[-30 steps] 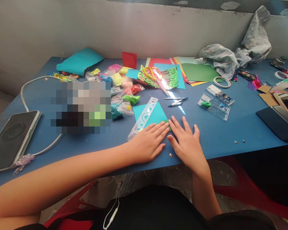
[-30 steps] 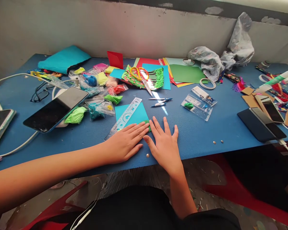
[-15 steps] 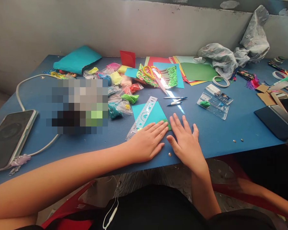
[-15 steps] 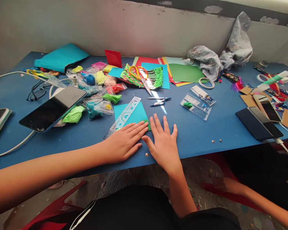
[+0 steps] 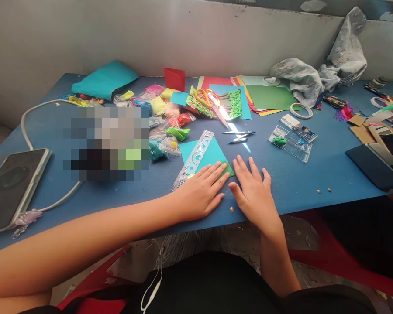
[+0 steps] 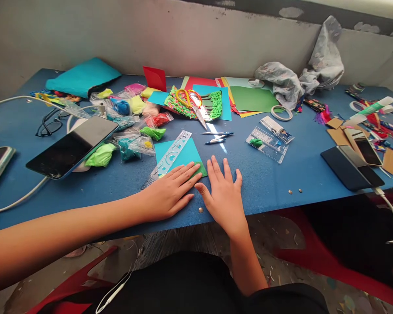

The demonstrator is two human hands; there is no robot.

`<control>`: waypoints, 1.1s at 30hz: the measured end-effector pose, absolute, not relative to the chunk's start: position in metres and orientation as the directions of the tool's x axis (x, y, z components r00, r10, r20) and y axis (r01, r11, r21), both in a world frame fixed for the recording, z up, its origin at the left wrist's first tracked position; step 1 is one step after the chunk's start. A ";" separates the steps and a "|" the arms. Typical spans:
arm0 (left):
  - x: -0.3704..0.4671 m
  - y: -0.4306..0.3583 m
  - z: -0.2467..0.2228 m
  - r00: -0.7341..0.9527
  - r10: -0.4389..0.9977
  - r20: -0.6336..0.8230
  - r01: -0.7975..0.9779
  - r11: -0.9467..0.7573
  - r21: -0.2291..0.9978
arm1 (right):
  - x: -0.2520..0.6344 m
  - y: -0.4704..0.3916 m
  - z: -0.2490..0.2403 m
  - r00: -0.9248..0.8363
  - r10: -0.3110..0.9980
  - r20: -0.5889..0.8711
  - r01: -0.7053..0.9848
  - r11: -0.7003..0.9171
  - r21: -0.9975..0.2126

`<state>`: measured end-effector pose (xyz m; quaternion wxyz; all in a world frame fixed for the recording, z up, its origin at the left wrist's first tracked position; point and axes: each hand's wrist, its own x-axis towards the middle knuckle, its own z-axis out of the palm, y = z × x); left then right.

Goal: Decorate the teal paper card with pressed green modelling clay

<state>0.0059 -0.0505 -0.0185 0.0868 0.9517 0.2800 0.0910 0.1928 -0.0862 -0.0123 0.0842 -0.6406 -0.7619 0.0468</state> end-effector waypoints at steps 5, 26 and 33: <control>0.007 -0.051 -0.018 0.829 0.547 0.116 0.518 -0.830 0.207 | 0.193 -0.086 -0.012 -0.186 0.980 0.069 0.965 0.195 -0.177; 0.006 -0.051 -0.017 0.837 0.533 0.127 0.511 -0.843 0.169 | 0.192 -0.086 -0.011 -0.213 0.977 0.026 0.963 0.214 -0.164; 0.005 -0.051 -0.019 0.837 0.523 0.162 0.505 -0.852 0.139 | 0.191 -0.085 -0.010 -0.201 0.980 0.002 0.969 0.199 -0.145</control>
